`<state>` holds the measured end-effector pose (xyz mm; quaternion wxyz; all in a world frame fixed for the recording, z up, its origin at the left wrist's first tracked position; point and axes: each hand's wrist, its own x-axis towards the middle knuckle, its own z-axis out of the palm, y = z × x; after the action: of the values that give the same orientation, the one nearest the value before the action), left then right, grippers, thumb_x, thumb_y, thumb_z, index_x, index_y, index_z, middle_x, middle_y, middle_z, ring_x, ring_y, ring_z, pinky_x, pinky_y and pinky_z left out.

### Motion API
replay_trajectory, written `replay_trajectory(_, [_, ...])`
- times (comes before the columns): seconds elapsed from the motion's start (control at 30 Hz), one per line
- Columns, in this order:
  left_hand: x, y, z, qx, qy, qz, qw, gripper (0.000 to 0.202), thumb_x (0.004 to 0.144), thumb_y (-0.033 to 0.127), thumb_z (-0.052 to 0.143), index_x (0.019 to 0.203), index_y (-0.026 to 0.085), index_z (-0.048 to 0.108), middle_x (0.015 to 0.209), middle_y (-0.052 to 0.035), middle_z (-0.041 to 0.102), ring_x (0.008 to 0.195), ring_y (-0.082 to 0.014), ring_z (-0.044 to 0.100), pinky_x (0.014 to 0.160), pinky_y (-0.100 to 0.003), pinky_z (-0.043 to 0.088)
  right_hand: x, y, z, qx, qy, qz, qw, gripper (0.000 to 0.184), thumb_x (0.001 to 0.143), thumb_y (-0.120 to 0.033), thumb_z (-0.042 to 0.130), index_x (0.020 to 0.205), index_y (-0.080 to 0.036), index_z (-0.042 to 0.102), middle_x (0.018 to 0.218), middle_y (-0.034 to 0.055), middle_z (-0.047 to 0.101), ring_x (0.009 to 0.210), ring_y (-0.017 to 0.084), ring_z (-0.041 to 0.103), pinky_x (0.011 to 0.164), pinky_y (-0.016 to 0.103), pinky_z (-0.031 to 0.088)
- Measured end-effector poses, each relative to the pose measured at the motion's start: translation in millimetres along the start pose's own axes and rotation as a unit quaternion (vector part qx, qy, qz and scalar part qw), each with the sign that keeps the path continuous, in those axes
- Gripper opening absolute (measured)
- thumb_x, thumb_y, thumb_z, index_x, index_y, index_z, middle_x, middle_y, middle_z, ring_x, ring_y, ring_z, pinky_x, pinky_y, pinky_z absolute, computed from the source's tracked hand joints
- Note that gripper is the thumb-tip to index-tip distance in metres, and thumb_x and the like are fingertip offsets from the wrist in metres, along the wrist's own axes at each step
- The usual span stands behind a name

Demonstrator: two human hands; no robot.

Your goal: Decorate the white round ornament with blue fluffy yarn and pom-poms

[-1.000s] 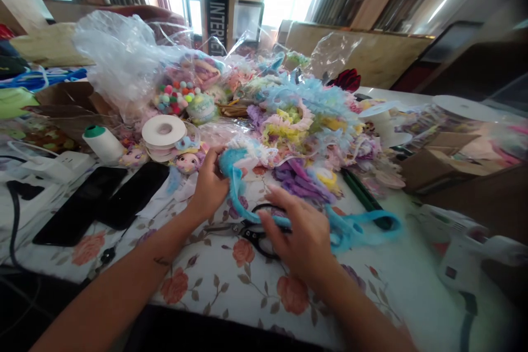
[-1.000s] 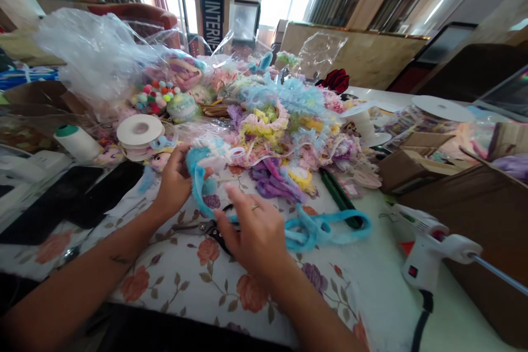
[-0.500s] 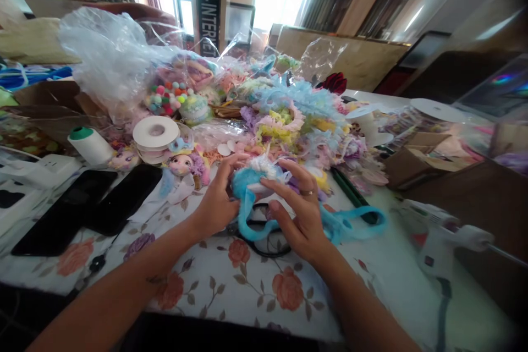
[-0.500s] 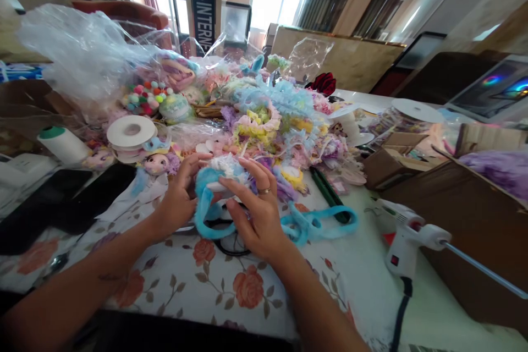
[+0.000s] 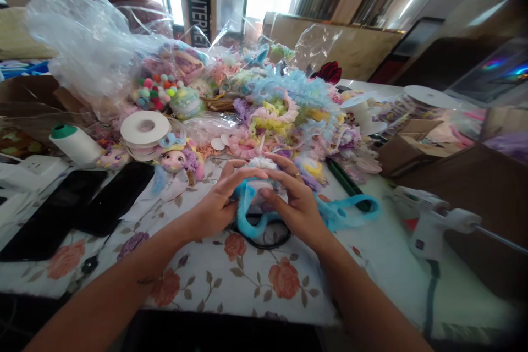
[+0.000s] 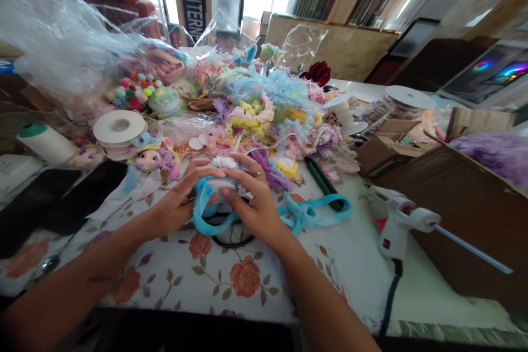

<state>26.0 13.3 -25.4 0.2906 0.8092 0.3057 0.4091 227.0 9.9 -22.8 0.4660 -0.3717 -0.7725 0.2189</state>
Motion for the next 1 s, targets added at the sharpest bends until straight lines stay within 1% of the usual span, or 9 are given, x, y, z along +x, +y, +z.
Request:
replay_trajectory(0.13, [-1, -1, -1.3, 0.005, -0.026, -0.009, 1.0, 0.042, 0.088, 0.007, 0.053, 0.122, 0.031, 0.058, 0.118, -0.0108, 0.048, 0.13, -0.0237, 0.041, 0.1, -0.037, 0.05, 1, -1, -2, 0.018, -0.007, 0.011, 1.0, 0.025, 0.092, -0.031, 0.063, 0.116, -0.027, 0.068, 0.141, 0.0097, 0.052, 0.137, 0.028, 0.044, 0.111, 0.047, 0.04])
replay_trajectory(0.3, [-1, -4, 0.0, -0.014, -0.029, -0.018, 0.999, 0.041, 0.087, 0.005, 0.054, 0.12, 0.029, 0.057, 0.119, -0.0107, 0.046, 0.134, -0.0244, 0.036, 0.097, -0.033, 0.05, 1, -4, -2, -0.009, 0.011, -0.011, 1.0, 0.024, 0.092, -0.029, 0.063, 0.114, -0.025, 0.068, 0.137, 0.0109, 0.054, 0.133, 0.028, 0.047, 0.108, 0.047, 0.043])
replay_trajectory(0.4, [0, -5, 1.8, -0.029, -0.004, -0.006, 1.0, 0.041, 0.087, 0.007, 0.056, 0.122, 0.028, 0.057, 0.12, -0.0102, 0.044, 0.128, -0.0235, 0.041, 0.094, -0.031, 0.05, 0, -6, 0, -0.038, 0.039, -0.031, 0.998, 0.027, 0.09, -0.027, 0.064, 0.118, -0.026, 0.065, 0.133, 0.0109, 0.056, 0.129, 0.027, 0.05, 0.106, 0.047, 0.045])
replay_trajectory(0.5, [1, -5, 3.5, -0.028, 0.02, 0.013, 0.999, 0.041, 0.087, 0.009, 0.058, 0.125, 0.026, 0.057, 0.121, -0.0099, 0.045, 0.124, -0.0223, 0.046, 0.097, -0.033, 0.048, -1, -6, 2, -0.079, 0.074, -0.065, 0.992, 0.032, 0.088, -0.023, 0.066, 0.12, -0.025, 0.063, 0.13, 0.0116, 0.057, 0.125, 0.027, 0.052, 0.105, 0.047, 0.046])
replay_trajectory(0.6, [1, -7, 4.6, -0.013, 0.047, 0.033, 0.998, 0.039, 0.088, 0.011, 0.06, 0.124, 0.026, 0.058, 0.123, -0.0103, 0.047, 0.124, -0.0227, 0.047, 0.1, -0.034, 0.047, -2, -7, 3, -0.118, 0.09, -0.098, 0.984, 0.037, 0.086, -0.018, 0.066, 0.123, -0.023, 0.061, 0.128, 0.0125, 0.058, 0.122, 0.027, 0.054, 0.103, 0.047, 0.047])
replay_trajectory(0.67, [2, -7, 4.7, 0.006, 0.073, 0.038, 0.997, 0.037, 0.087, 0.011, 0.061, 0.121, 0.025, 0.059, 0.123, -0.0103, 0.048, 0.124, -0.023, 0.047, 0.101, -0.035, 0.046, -2, -8, 2, -0.143, 0.104, -0.125, 0.976, 0.039, 0.085, -0.014, 0.066, 0.122, -0.023, 0.061, 0.126, 0.013, 0.058, 0.119, 0.027, 0.055, 0.1, 0.047, 0.048])
replay_trajectory(0.77, [2, -7, 4.0, 0.033, 0.106, 0.031, 0.993, 0.035, 0.087, 0.012, 0.062, 0.119, 0.024, 0.06, 0.122, -0.0101, 0.049, 0.123, -0.0229, 0.049, 0.102, -0.036, 0.046, -2, -10, 2, -0.188, 0.13, -0.184, 0.956, 0.038, 0.082, -0.009, 0.064, 0.117, -0.024, 0.063, 0.125, 0.0125, 0.059, 0.118, 0.029, 0.056, 0.098, 0.049, 0.049])
replay_trajectory(0.87, [2, -6, 3.8, 0.045, 0.122, 0.033, 0.991, 0.035, 0.087, 0.011, 0.062, 0.119, 0.024, 0.06, 0.121, -0.0098, 0.051, 0.123, -0.0225, 0.049, 0.103, -0.036, 0.046, -3, -11, 2, -0.23, 0.125, -0.226, 0.938, 0.039, 0.081, -0.006, 0.063, 0.115, -0.024, 0.063, 0.127, 0.0121, 0.058, 0.12, 0.031, 0.054, 0.098, 0.051, 0.048])
replay_trajectory(1.0, [1, -6, 4.2, 0.053, 0.119, 0.048, 0.99, 0.038, 0.086, 0.008, 0.062, 0.12, 0.024, 0.06, 0.121, -0.0097, 0.051, 0.125, -0.022, 0.047, 0.102, -0.034, 0.045, -4, -9, 4, -0.249, 0.089, -0.223, 0.938, 0.041, 0.081, -0.008, 0.061, 0.12, -0.023, 0.06, 0.132, 0.0136, 0.053, 0.124, 0.032, 0.05, 0.101, 0.053, 0.046])
